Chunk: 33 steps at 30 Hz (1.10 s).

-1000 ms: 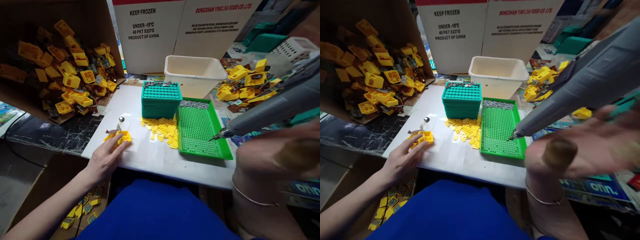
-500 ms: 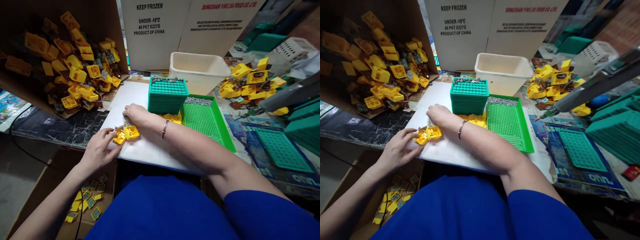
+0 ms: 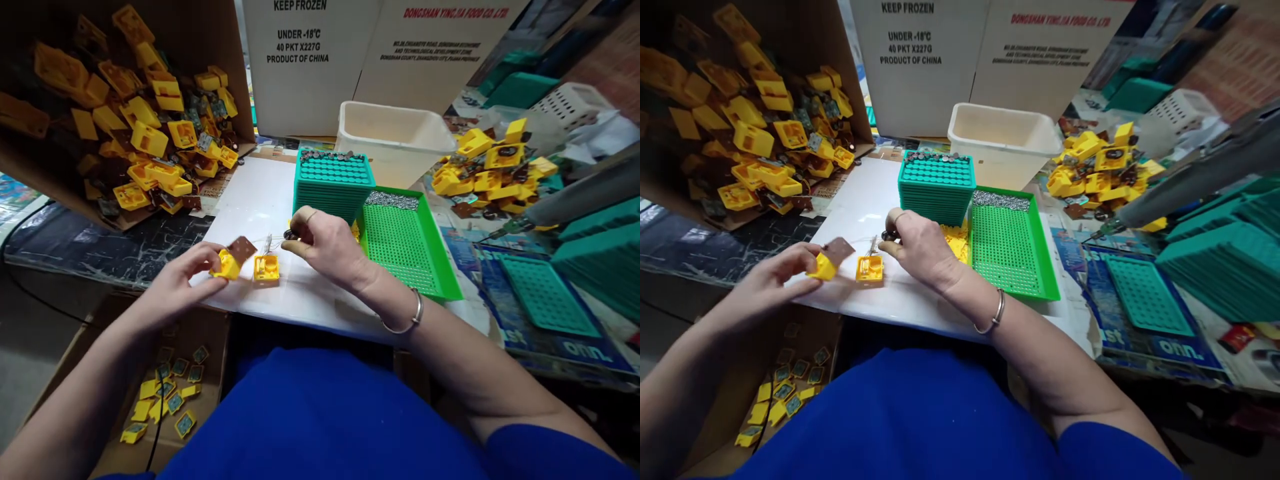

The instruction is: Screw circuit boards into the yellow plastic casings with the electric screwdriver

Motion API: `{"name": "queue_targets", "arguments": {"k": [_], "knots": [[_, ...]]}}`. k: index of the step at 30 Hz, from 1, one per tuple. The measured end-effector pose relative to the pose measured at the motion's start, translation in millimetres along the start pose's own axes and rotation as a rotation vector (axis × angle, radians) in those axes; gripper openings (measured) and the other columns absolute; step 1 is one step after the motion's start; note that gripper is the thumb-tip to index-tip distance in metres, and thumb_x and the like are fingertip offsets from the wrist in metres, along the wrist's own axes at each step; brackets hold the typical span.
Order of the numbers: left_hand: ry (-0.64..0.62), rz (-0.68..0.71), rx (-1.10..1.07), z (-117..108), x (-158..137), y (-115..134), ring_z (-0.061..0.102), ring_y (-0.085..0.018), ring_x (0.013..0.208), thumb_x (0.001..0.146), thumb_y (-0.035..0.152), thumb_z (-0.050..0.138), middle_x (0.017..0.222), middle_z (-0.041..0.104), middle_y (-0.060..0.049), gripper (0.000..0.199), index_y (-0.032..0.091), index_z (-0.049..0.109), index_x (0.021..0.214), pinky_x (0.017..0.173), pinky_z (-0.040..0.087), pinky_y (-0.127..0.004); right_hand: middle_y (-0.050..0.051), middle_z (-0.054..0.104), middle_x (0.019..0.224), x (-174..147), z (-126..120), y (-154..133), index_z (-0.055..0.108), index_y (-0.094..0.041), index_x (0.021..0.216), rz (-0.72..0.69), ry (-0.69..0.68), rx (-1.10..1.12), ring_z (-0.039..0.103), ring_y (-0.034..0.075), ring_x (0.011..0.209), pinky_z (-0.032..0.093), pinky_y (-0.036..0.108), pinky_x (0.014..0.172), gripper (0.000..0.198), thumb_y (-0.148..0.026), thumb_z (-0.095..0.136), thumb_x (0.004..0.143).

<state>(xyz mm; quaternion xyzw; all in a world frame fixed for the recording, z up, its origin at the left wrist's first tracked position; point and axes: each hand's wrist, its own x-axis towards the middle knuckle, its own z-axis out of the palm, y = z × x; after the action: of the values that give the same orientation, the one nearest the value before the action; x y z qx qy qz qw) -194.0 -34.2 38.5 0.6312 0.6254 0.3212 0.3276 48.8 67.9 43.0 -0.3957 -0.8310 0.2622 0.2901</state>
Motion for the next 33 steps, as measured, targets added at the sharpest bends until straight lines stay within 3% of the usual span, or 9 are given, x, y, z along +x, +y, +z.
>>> {"name": "queue_targets", "arguments": {"k": [4,7,10,13,17,22,24,29,33], "knots": [[0.165,-0.294,-0.662,-12,11,24,0.069,-0.030,0.091,0.071,0.029,0.063,0.095,0.074,-0.008,0.014,0.022,0.066,0.083,0.087,0.057,-0.050,-0.003,0.057,0.078,6,3,7,0.050,-0.019,0.078,0.046,0.089,0.395,0.053,0.010,0.069,0.047,0.027,0.070,0.017,-0.015,0.066,0.075],[0.368,-0.333,-0.769,-17,18,39,0.069,-0.028,0.089,0.074,0.028,0.061,0.091,0.074,-0.007,0.020,0.019,0.071,0.088,0.078,0.060,-0.042,-0.003,0.058,0.078,7,13,12,0.051,-0.019,0.081,0.074,-0.005,0.468,0.056,0.010,0.070,0.050,0.028,0.073,0.015,-0.012,0.063,0.074],[0.427,-0.317,-0.774,-21,20,48,0.067,-0.023,0.080,0.076,0.028,0.058,0.088,0.074,-0.007,0.020,0.018,0.071,0.087,0.062,0.058,-0.033,0.003,0.064,0.091,2,23,14,0.059,-0.017,0.091,0.045,-0.123,0.295,0.061,0.015,0.083,0.052,0.035,0.086,0.016,-0.009,0.058,0.077],[0.367,-0.302,-0.733,-25,19,56,0.064,-0.021,0.070,0.080,0.032,0.052,0.085,0.073,-0.009,0.025,0.017,0.072,0.086,0.052,0.054,-0.030,0.012,0.059,0.122,2,26,6,0.060,-0.017,0.115,-0.119,-0.078,0.165,0.055,0.022,0.116,0.044,0.043,0.106,0.039,-0.009,0.060,0.078],[0.258,-0.262,-0.649,-24,15,69,0.065,-0.023,0.066,0.078,0.039,0.052,0.080,0.072,-0.007,0.025,0.022,0.070,0.082,0.044,0.050,-0.030,0.012,0.042,0.149,11,22,-10,0.045,-0.022,0.137,-0.127,-0.199,0.449,0.043,0.023,0.135,0.044,0.042,0.110,0.069,-0.014,0.071,0.074],[0.136,-0.193,-0.743,-12,10,79,0.057,-0.020,0.049,0.074,0.038,0.054,0.072,0.069,-0.009,0.024,0.020,0.069,0.077,0.035,0.044,-0.030,0.007,0.066,0.112,1,16,-17,0.061,-0.017,0.104,0.130,-0.587,1.020,0.069,0.015,0.095,0.058,0.033,0.088,0.023,-0.014,0.063,0.081],[0.110,-0.190,-0.808,-7,8,78,0.059,-0.021,0.051,0.074,0.035,0.054,0.074,0.070,-0.010,0.023,0.019,0.069,0.080,0.037,0.045,-0.031,0.004,0.068,0.096,-11,10,-15,0.062,-0.016,0.097,0.239,-0.524,1.076,0.070,0.011,0.081,0.059,0.029,0.080,0.012,-0.016,0.059,0.085],[-0.128,-0.152,-0.653,20,5,69,0.065,-0.023,0.064,0.073,0.034,0.060,0.095,0.073,-0.009,0.015,0.020,0.056,0.068,0.055,0.054,-0.039,-0.002,0.065,0.077,-53,-15,-4,0.059,-0.016,0.109,0.311,-0.167,0.825,0.064,0.008,0.064,0.056,0.022,0.065,0.025,-0.019,0.062,0.084],[-0.279,0.224,-0.095,66,1,54,0.066,-0.024,0.089,0.083,0.027,0.059,0.107,0.069,-0.012,0.019,0.020,0.047,0.070,0.076,0.055,-0.039,-0.002,0.066,0.075,-87,-23,10,0.061,-0.017,0.100,0.292,-0.095,0.549,0.064,0.009,0.065,0.052,0.022,0.063,0.017,-0.022,0.065,0.084]]}}
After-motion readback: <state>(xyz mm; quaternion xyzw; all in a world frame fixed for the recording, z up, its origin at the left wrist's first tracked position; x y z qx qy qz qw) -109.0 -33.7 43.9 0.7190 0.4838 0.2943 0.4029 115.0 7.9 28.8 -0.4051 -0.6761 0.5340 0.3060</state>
